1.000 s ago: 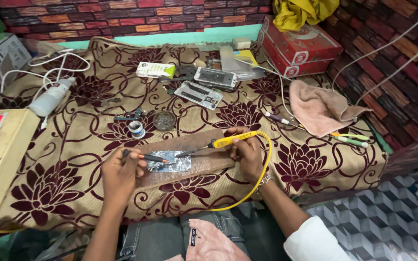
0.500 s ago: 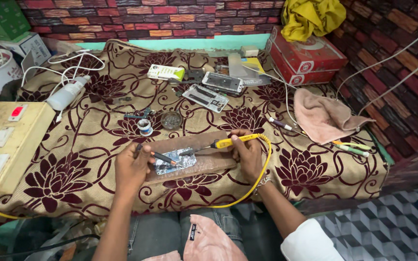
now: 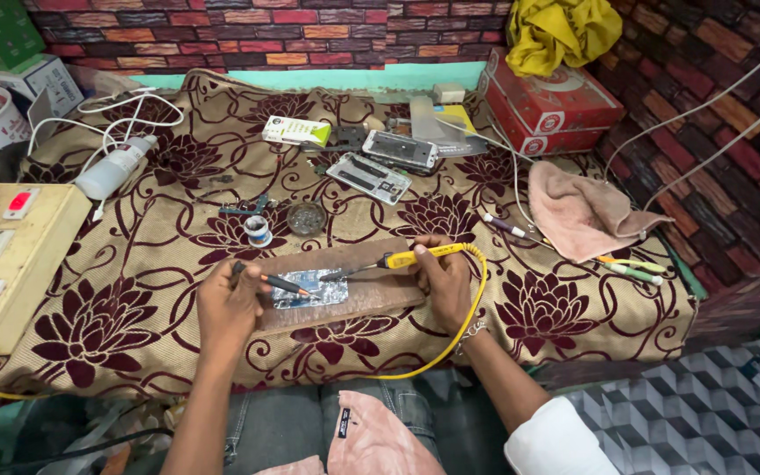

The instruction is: The person uses a soldering iron and a screwdriver to work on a small electronic component placed on a wooden board. They repeatedly apply heat and manipulate the component while seated at a cluttered workbench.

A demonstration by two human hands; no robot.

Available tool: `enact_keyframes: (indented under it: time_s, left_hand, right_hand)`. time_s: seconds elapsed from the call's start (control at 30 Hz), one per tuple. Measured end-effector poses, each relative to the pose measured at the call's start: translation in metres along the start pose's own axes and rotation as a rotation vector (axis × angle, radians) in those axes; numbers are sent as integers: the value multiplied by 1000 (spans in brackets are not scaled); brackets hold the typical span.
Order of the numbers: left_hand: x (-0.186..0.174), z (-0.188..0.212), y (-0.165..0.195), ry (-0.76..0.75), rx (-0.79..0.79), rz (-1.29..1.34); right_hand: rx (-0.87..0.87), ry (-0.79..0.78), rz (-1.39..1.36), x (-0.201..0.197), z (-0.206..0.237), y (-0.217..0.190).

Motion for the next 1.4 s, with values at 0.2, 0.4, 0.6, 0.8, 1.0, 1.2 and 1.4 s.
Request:
enact_keyframes:
  time_s: [0.2, 0.4, 0.6, 0.8, 1.0, 1.2, 1.4]
  left_hand:
    - [-1, 3, 2, 13, 18, -8]
    - [-1, 5, 0, 30, 6, -24]
    - [-3, 12, 9, -3, 41, -45]
    - [-5, 4, 5, 3, 6, -14]
    - [-14, -4, -4, 37, 37, 68]
    - [-18, -5, 0, 68, 63, 41]
    - [-21, -4, 4, 51, 26, 12]
  right_hand:
    - [3, 22, 37, -2, 2, 6]
    - [-18, 38, 47, -7, 1, 10]
    - [0, 16, 11, -2, 6, 10]
    - [-26, 18, 42, 1, -1, 8]
    - [15, 50, -33, -1, -8, 18]
    - [12, 112, -169, -4, -10, 26]
    - [45, 114, -524, -4, -14, 39]
Point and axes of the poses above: each hand's wrist, its own z-axis away from the middle knuckle, its own x-axis out of the palm, y = z × x, the point moved 10 cm from there along -z, towards the middle knuckle, and after that the axes turned 6 degrees about -y, right-handed, at the moved point
